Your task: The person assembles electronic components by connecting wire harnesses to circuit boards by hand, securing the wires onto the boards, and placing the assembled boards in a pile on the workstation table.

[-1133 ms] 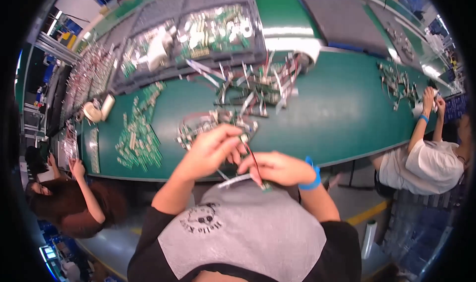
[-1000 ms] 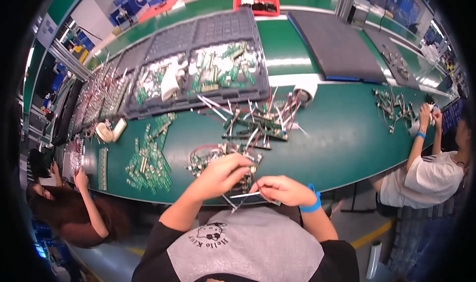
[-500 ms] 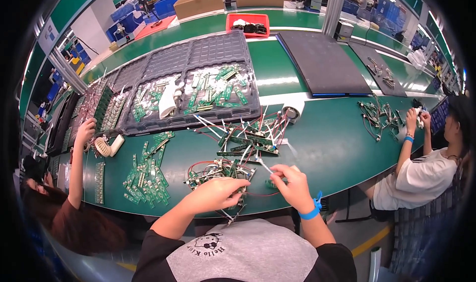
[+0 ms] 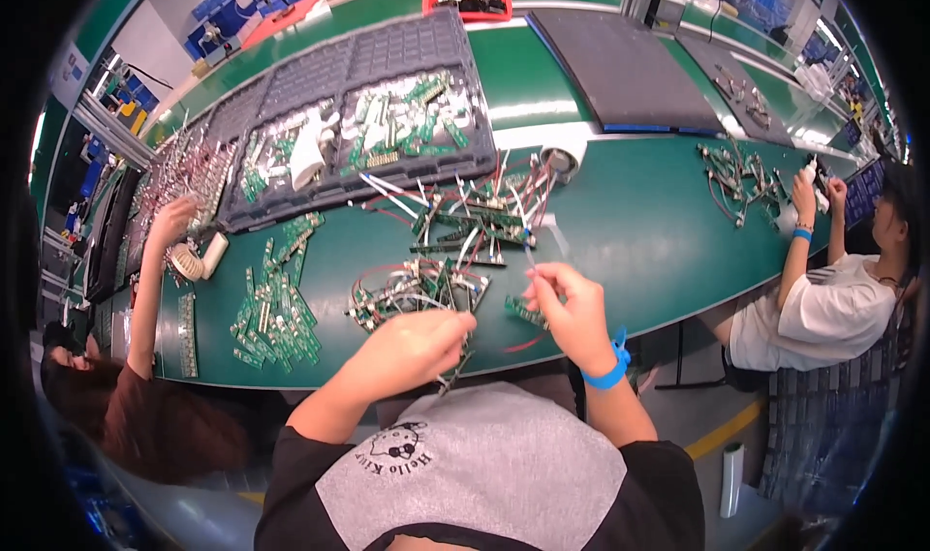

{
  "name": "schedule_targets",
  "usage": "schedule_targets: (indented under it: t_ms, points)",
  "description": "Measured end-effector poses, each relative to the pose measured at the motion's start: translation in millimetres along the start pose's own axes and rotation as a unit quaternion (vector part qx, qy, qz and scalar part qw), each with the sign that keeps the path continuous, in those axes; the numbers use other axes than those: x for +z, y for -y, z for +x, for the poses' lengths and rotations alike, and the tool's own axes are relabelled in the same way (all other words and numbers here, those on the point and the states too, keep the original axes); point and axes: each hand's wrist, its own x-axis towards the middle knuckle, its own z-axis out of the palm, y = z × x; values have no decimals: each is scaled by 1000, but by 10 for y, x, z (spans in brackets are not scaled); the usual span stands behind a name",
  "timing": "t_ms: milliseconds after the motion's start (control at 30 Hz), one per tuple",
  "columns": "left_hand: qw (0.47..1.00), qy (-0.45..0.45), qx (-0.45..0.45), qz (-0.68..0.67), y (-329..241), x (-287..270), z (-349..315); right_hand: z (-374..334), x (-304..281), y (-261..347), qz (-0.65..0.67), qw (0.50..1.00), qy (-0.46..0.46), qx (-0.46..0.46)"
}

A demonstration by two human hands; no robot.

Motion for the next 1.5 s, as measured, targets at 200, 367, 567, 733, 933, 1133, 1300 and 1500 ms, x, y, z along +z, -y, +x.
schedule_targets:
  t_ms: [200, 367, 567, 733, 933, 1133, 1300, 1500]
  points:
    - [989, -146, -5, -14, 113, 134, -79, -43, 41, 87, 104, 981, 142, 78]
    - [963, -210, -119, -120, 195, 309, -170, -82, 101, 33, 137, 968, 177, 112]
    - [852, -223, -212, -423, 192, 443, -192, -48, 204, 8, 136, 969, 172, 111]
    - [791, -225, -245, -514, 225, 405, -146, -14, 220, -96, 57, 987, 148, -35]
    - [729, -172, -257, -611, 317, 377, -143, -1, 184, 12, 141, 967, 200, 73]
    - [703, -182, -258, -638, 311, 406, -118, -46, 180, 5, 129, 977, 159, 67]
    - [716, -191, -280, -611, 288, 415, -107, -36, 182, 13, 113, 972, 171, 112]
    - [720, -195, -279, -604, 248, 406, -103, -36, 198, -4, 114, 972, 167, 116]
